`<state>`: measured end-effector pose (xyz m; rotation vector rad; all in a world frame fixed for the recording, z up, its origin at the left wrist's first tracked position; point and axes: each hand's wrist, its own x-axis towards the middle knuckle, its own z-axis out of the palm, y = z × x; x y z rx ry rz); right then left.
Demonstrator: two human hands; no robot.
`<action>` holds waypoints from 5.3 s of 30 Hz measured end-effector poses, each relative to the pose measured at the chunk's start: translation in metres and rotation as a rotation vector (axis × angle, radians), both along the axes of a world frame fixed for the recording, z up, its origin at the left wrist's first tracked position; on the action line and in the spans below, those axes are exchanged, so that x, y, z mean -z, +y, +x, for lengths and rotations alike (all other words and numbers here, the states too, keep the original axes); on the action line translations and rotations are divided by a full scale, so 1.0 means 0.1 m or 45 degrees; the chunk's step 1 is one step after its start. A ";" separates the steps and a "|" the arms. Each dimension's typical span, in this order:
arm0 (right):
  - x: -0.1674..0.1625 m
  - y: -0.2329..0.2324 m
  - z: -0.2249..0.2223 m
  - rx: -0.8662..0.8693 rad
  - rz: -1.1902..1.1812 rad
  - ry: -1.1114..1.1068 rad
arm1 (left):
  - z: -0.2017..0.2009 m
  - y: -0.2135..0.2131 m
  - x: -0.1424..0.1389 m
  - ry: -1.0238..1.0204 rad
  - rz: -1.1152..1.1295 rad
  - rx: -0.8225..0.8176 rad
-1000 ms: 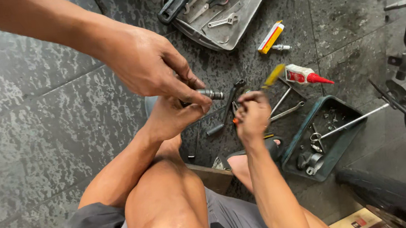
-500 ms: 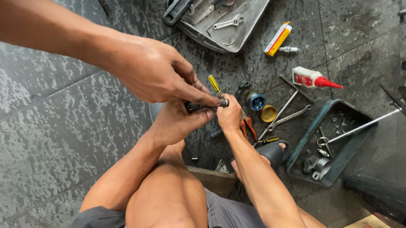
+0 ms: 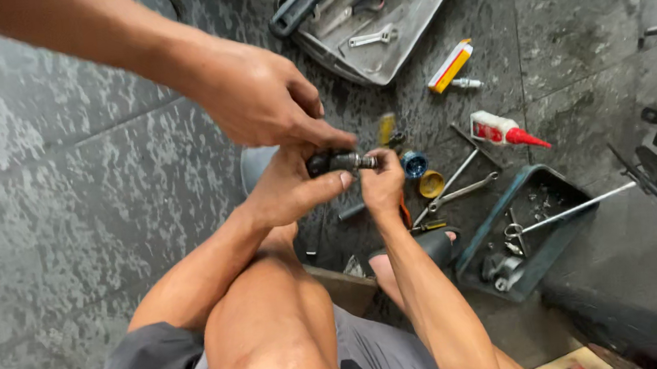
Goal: The person sits on the floor and uses a screwdriver and wrench to remove a bolt and a small cylindrical component from the motorcycle engine. They then use the screwdriver to adjust a spring inside the removed component before placing it back into the engine area.
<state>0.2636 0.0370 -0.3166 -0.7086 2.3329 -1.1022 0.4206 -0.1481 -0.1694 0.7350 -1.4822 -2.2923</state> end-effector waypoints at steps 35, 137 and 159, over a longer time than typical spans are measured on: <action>-2.28 -0.36 -0.19 -0.120 -0.977 -0.903 | -0.05 -0.02 -0.11 -0.030 -0.080 0.176; 0.24 0.38 -1.27 0.023 0.397 0.275 | 0.07 0.25 1.23 -0.228 -0.185 -0.067; 0.04 0.50 0.32 -0.064 0.671 -0.168 | 0.04 0.00 0.84 -0.051 0.548 -0.046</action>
